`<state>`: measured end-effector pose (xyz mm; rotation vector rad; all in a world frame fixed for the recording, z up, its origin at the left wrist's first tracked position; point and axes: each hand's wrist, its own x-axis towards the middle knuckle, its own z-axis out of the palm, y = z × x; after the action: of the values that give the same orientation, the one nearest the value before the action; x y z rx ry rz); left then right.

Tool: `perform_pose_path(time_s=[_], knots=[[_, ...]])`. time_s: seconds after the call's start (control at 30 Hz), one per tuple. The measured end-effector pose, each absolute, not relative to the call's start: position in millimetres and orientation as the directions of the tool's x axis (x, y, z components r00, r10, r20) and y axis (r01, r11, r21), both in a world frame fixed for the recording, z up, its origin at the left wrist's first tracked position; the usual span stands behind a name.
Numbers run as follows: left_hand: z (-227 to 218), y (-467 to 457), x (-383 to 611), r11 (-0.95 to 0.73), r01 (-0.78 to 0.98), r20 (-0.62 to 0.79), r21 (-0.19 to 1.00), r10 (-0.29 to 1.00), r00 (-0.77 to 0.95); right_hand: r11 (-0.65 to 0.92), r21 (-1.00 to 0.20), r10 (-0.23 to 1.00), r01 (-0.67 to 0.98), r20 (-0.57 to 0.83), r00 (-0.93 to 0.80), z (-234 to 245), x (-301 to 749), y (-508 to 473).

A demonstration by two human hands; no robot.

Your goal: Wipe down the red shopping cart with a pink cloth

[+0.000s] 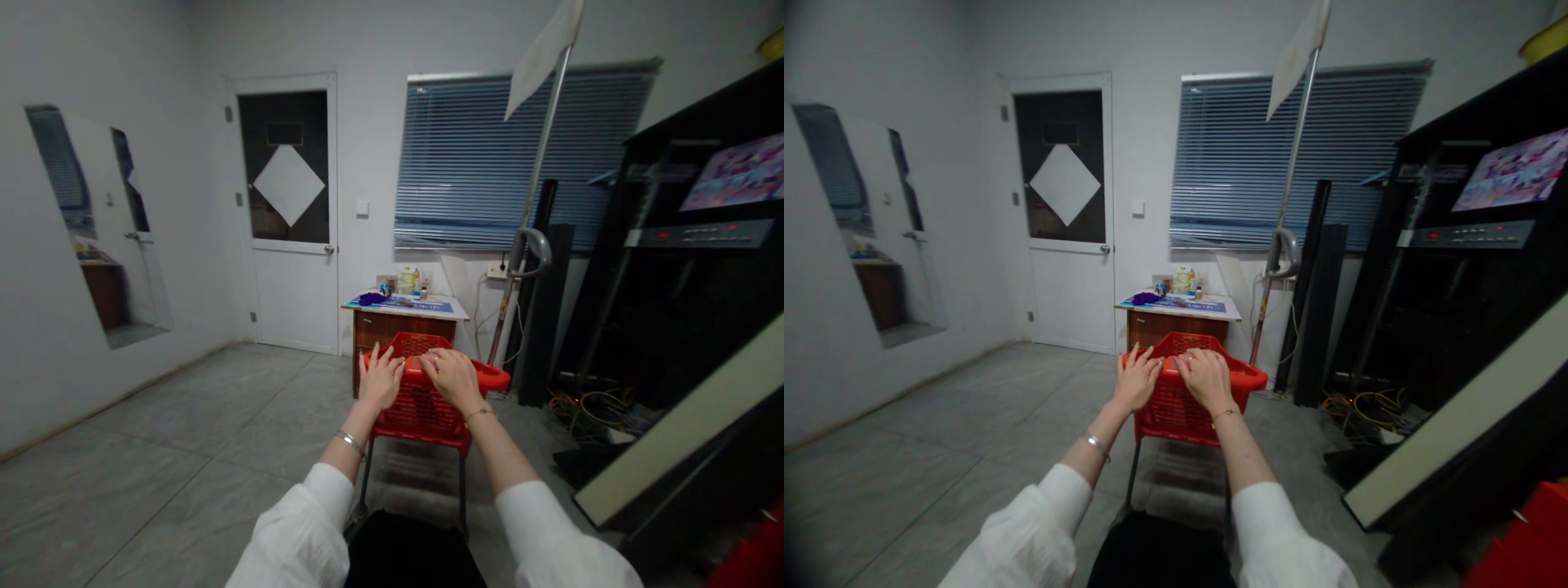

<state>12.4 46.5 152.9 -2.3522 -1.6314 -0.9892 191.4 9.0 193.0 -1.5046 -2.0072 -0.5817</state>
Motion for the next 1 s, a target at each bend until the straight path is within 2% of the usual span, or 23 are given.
perform_pose_path(time_s=[0.1, 0.3, 0.37, 0.47, 0.57, 0.63, 0.73, 0.8, 0.9, 1.0], knots=[[151, 47, 13, -0.418, 0.867, 0.583, 0.271, 0.788, 0.197, 0.284, 0.036, 0.721, 0.958, 0.65, -0.238, 197, 210, 7], [150, 44, 20, -0.421, 0.86, 0.602, 0.288, 0.778, 0.179, 0.155, -0.014, 0.755, 0.988, 0.647, -0.109, 194, 224, 5], [151, 42, 22, -0.423, 0.859, 0.606, 0.289, 0.775, 0.178, 0.067, -0.094, 0.718, 0.993, 0.696, 0.017, 185, 220, 7], [152, 39, 23, -0.419, 0.858, 0.603, 0.297, 0.779, 0.172, -0.066, -0.314, 0.589, 0.947, 0.754, 0.292, 171, 205, 11], [152, 39, 22, -0.411, 0.86, 0.601, 0.301, 0.783, 0.164, -0.054, -0.509, 0.524, 0.859, 0.717, 0.458, 163, 187, 15], [152, 41, 22, -0.414, 0.859, 0.599, 0.301, 0.783, 0.167, -0.038, -0.549, 0.509, 0.835, 0.708, 0.489, 163, 178, 15], [150, 43, 20, -0.423, 0.854, 0.599, 0.303, 0.782, 0.175, -0.005, -0.466, 0.484, 0.885, 0.773, 0.41, 170, 176, 14], [149, 44, 20, -0.427, 0.851, 0.6, 0.306, 0.78, 0.176, 0.047, -0.346, 0.526, 0.937, 0.806, 0.271, 175, 181, 13], [149, 44, 20, -0.433, 0.845, 0.603, 0.313, 0.778, 0.175, 0.197, -0.145, 0.618, 0.97, 0.786, -0.008, 181, 192, 15], [149, 42, 20, -0.436, 0.84, 0.604, 0.321, 0.778, 0.173, 0.325, -0.057, 0.635, 0.944, 0.753, -0.173, 185, 202, 19]])
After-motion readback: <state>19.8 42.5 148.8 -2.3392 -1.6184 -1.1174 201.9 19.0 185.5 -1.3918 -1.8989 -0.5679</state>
